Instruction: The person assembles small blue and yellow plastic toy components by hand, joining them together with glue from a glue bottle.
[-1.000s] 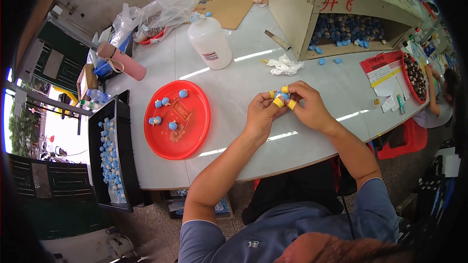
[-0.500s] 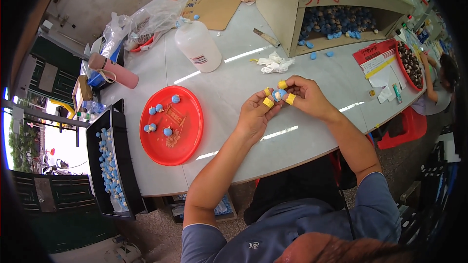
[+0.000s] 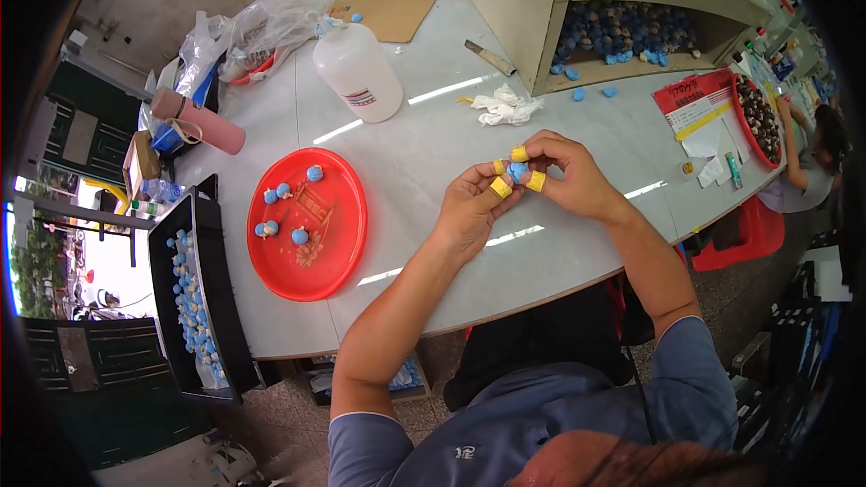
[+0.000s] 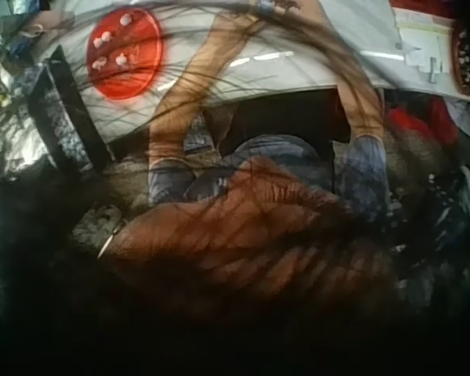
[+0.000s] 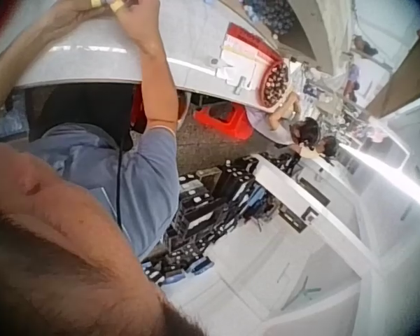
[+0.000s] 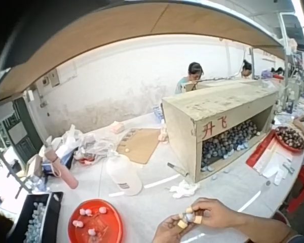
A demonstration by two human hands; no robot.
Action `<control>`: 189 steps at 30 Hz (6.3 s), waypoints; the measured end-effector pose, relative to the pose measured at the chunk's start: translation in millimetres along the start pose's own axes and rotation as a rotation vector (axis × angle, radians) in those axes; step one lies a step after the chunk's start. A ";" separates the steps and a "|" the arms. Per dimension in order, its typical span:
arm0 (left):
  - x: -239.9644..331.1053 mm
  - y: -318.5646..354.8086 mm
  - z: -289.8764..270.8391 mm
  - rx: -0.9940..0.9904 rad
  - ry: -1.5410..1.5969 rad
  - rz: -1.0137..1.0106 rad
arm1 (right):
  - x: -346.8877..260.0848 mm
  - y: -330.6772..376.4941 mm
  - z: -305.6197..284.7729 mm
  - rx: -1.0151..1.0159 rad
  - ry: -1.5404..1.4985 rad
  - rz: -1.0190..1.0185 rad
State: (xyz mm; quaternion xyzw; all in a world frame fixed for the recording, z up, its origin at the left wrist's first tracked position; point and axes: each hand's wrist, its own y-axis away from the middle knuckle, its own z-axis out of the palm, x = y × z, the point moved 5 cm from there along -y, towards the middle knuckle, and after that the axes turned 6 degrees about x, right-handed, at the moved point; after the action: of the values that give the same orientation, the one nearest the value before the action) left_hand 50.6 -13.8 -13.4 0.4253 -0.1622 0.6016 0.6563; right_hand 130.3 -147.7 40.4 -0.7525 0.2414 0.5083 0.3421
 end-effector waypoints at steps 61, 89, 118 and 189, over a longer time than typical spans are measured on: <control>-0.6 7.0 6.5 0.118 -0.099 -0.004 | 20.9 11.2 28.6 0.110 -0.279 0.542; 31.8 2.2 0.5 0.067 -0.486 0.228 | 21.1 5.5 17.0 -0.069 -0.355 0.413; 20.1 -1.3 -6.4 0.126 -0.634 0.371 | 31.5 5.9 19.7 -0.067 -0.141 0.188; 29.3 0.0 -5.0 0.131 -0.491 0.168 | 29.0 -0.3 22.7 -0.075 -0.271 0.317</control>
State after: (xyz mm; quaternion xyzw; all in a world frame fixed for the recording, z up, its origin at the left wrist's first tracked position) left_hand 55.7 9.0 4.9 0.5852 -0.3119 0.5421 0.5162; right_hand 127.5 -130.7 7.8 -0.6423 0.2894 0.6607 0.2590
